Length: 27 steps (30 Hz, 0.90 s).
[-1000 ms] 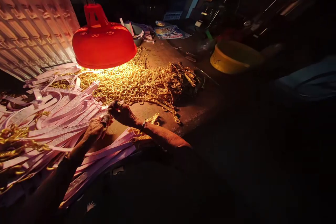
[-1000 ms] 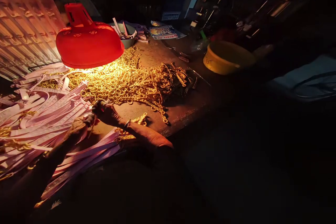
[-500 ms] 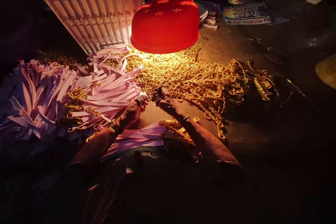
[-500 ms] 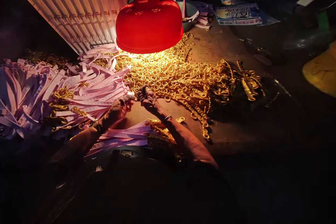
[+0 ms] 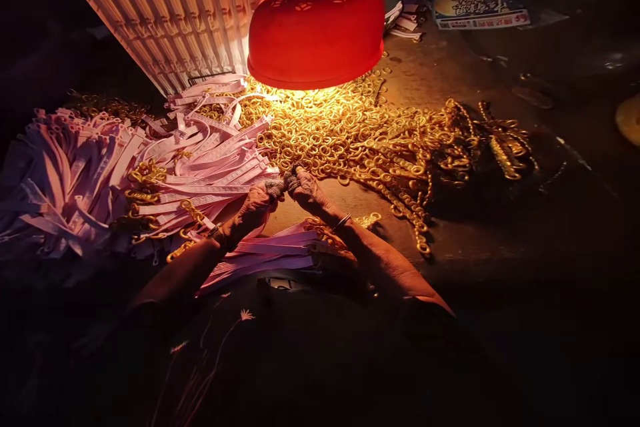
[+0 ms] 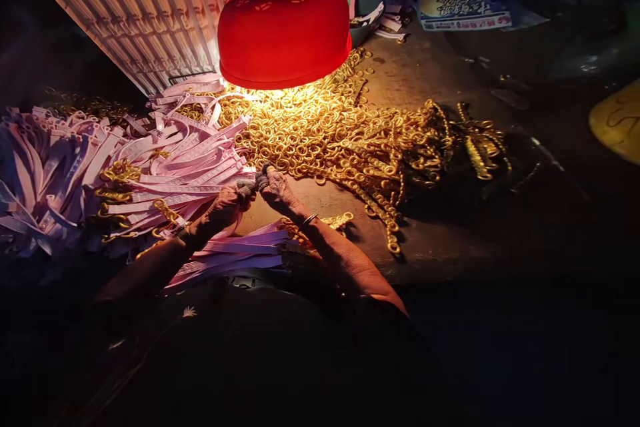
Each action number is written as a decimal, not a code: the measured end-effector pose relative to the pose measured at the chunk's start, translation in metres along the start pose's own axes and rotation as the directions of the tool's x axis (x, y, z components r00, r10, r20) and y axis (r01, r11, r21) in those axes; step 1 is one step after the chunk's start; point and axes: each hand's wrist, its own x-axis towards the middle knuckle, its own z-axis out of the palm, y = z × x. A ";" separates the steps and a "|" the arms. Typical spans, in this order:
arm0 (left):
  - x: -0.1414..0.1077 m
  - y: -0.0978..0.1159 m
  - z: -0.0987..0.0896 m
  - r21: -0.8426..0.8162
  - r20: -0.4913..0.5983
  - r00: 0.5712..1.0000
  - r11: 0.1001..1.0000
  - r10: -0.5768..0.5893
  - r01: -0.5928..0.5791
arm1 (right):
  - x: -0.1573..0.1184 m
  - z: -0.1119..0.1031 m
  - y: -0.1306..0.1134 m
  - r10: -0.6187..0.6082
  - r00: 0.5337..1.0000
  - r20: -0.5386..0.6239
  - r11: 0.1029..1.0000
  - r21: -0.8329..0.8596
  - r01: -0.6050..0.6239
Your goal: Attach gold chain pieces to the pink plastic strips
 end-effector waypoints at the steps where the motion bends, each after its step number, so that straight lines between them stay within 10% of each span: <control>1: -0.002 0.000 0.000 0.027 -0.001 1.000 1.000 0.015 -0.015 | 0.001 0.000 -0.001 -0.003 1.000 0.012 1.000 -0.027 0.003; 9: -0.021 0.016 -0.006 0.108 -0.029 0.999 0.994 0.027 -0.024 | -0.002 -0.015 -0.032 -0.114 0.986 0.124 0.971 -0.198 0.137; 16: -0.059 0.046 -0.006 0.216 0.046 0.996 0.974 -0.081 0.069 | -0.065 -0.032 -0.079 -0.064 0.941 0.332 0.867 -0.448 0.217; 27: -0.096 0.003 -0.011 0.252 0.182 0.976 0.965 -0.118 0.070 | -0.126 -0.008 -0.055 -0.021 0.956 0.294 0.885 -0.440 0.154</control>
